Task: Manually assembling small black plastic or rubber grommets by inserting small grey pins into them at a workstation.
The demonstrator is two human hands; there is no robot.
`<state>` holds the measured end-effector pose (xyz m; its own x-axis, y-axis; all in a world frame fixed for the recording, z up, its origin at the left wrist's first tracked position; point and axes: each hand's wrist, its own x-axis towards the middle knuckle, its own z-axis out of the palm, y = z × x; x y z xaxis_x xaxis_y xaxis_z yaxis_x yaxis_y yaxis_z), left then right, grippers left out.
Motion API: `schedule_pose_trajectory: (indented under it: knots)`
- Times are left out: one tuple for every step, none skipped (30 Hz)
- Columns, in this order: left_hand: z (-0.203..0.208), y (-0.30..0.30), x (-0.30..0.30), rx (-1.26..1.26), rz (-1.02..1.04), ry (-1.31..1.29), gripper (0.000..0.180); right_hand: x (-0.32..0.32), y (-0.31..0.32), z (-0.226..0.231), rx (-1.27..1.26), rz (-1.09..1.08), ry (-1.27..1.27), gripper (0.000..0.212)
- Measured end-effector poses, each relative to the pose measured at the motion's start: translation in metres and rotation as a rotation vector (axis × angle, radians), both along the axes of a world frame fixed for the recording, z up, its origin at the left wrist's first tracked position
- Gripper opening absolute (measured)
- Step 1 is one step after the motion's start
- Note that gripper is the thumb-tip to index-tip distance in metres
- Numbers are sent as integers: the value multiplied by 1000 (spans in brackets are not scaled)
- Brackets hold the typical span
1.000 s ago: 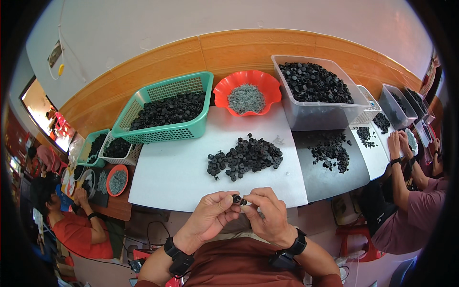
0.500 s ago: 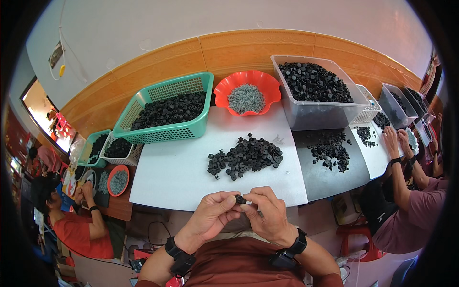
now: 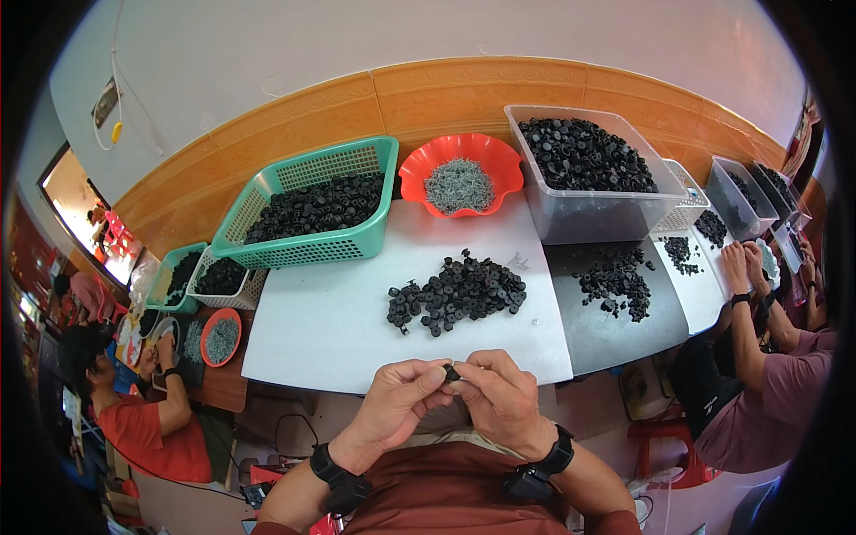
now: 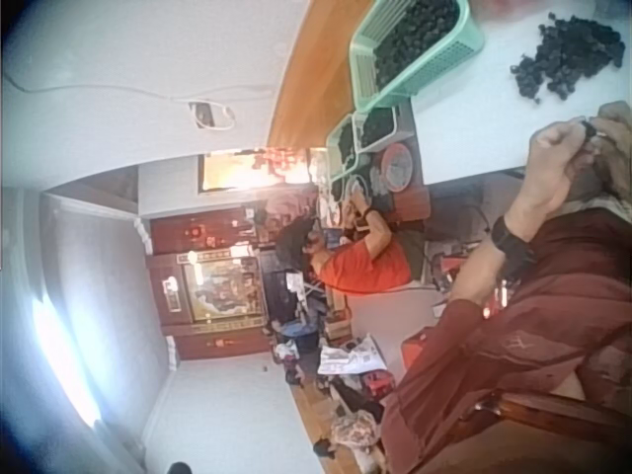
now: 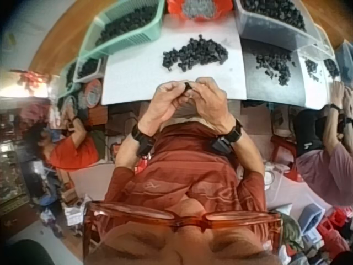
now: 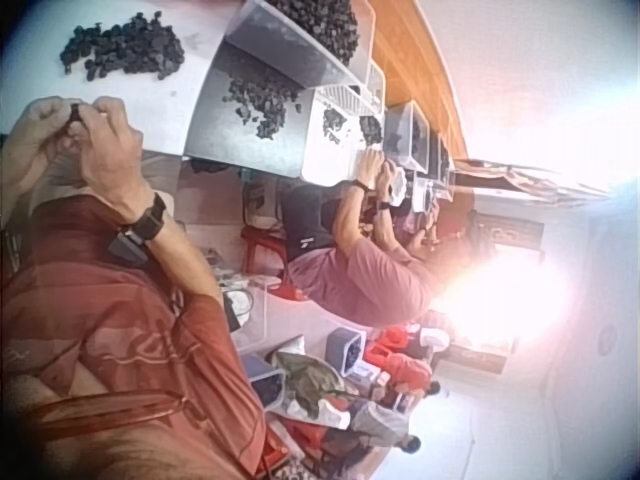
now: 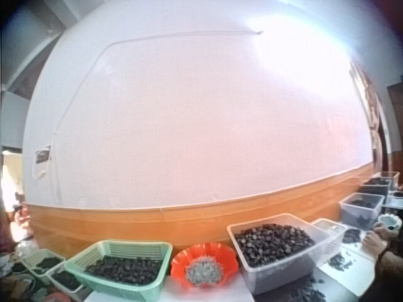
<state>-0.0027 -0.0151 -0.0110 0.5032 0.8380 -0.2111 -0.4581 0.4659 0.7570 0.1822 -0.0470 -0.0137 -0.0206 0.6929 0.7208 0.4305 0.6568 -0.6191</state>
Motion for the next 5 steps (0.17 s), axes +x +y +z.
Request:
schedule_pose_trajectory:
  knots:
    - [0, 0, 0, 7, 5, 3, 23, 1, 0, 0, 5, 0, -8, 25]
    - [-1, 0, 1, 7, 2, 2, 23, 1, 0, -1, 11, -2, -16, 26]
    - [0, 0, 2, 18, 9, 10, 24, 2, 0, -1, 12, 0, -16, 26]
    - [0, -1, 2, 30, 17, 19, 24, 2, 1, -2, 39, -1, -30, 29]
    - [1, -1, 2, 31, 18, 19, 24, 3, 2, -3, 65, -1, -45, 32]
